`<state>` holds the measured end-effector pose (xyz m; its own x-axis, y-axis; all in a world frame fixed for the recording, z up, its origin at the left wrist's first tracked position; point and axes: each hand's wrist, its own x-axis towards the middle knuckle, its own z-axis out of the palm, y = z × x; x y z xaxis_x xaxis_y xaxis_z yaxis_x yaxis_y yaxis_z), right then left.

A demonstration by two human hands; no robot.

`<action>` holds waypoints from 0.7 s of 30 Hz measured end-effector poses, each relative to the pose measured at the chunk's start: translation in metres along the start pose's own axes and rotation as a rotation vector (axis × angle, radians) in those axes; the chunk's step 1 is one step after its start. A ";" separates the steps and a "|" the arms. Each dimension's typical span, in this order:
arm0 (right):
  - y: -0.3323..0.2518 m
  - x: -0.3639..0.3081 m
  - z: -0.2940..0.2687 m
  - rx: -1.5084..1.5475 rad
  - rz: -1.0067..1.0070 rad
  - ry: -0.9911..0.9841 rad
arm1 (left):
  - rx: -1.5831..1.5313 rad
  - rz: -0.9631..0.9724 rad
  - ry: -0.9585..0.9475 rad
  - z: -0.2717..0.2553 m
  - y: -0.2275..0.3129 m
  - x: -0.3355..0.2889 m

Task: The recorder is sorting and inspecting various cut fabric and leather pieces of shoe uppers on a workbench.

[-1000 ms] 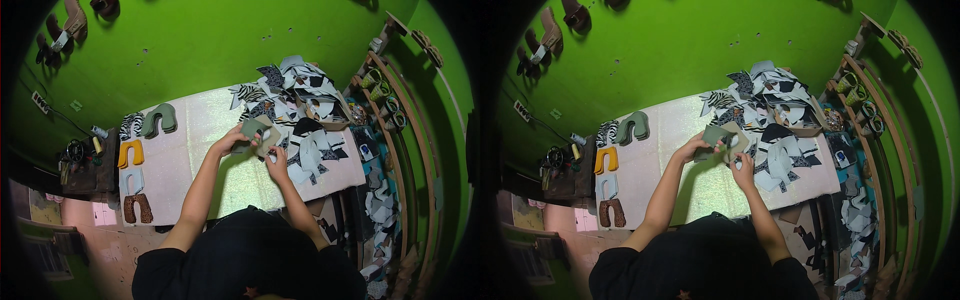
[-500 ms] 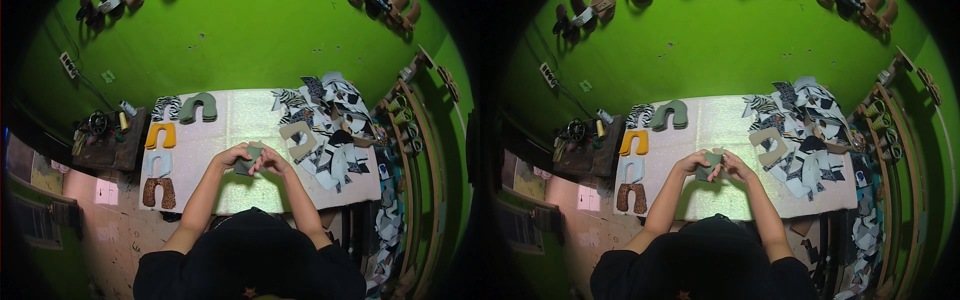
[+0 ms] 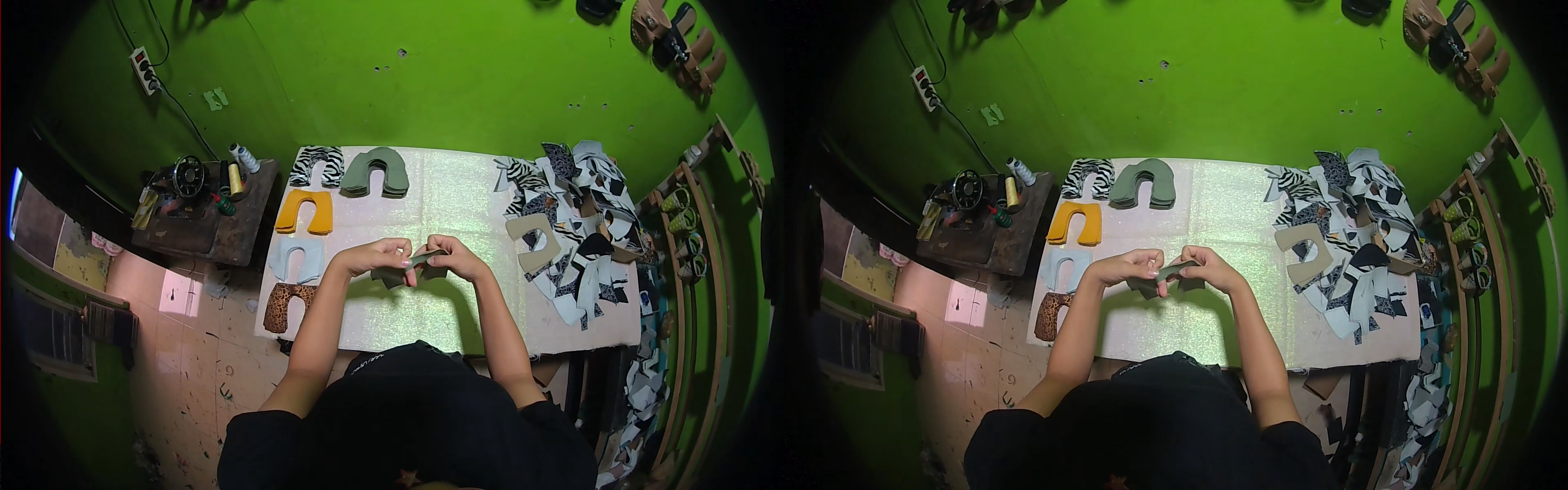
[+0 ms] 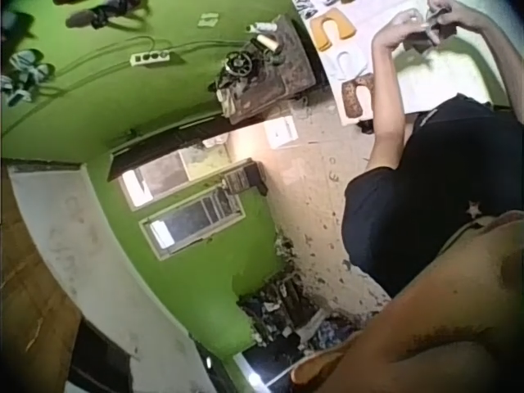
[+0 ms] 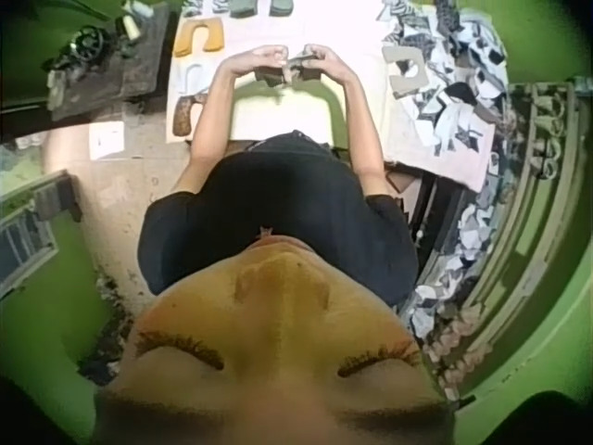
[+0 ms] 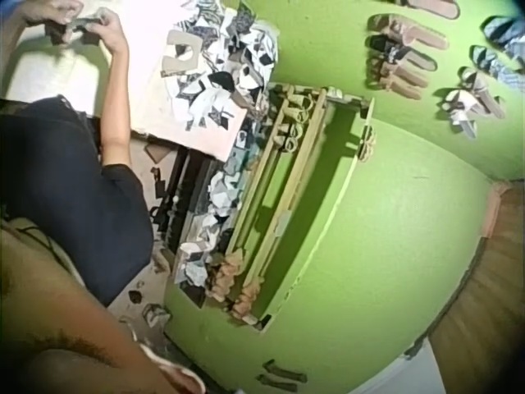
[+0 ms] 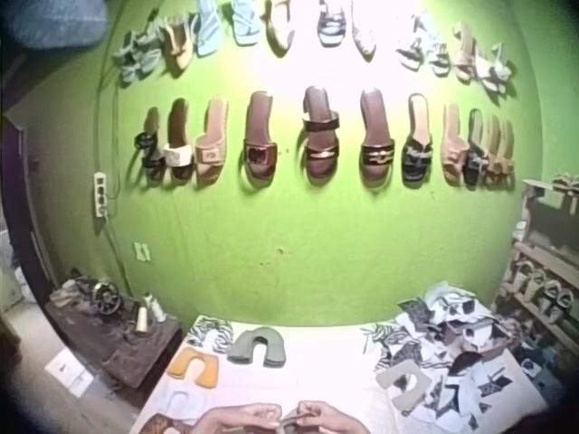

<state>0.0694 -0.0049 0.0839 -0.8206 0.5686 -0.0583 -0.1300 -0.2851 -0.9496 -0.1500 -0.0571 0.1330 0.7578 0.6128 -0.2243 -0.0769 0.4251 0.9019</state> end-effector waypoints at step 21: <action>-0.002 0.103 0.004 0.165 0.243 0.170 | -0.456 0.358 0.364 -0.108 -0.050 -0.014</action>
<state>-0.0173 0.0513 0.0806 -0.7356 0.5856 -0.3405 -0.0420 -0.5411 -0.8399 -0.2266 -0.0146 0.0509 0.3751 0.9187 -0.1233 -0.6079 0.3443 0.7155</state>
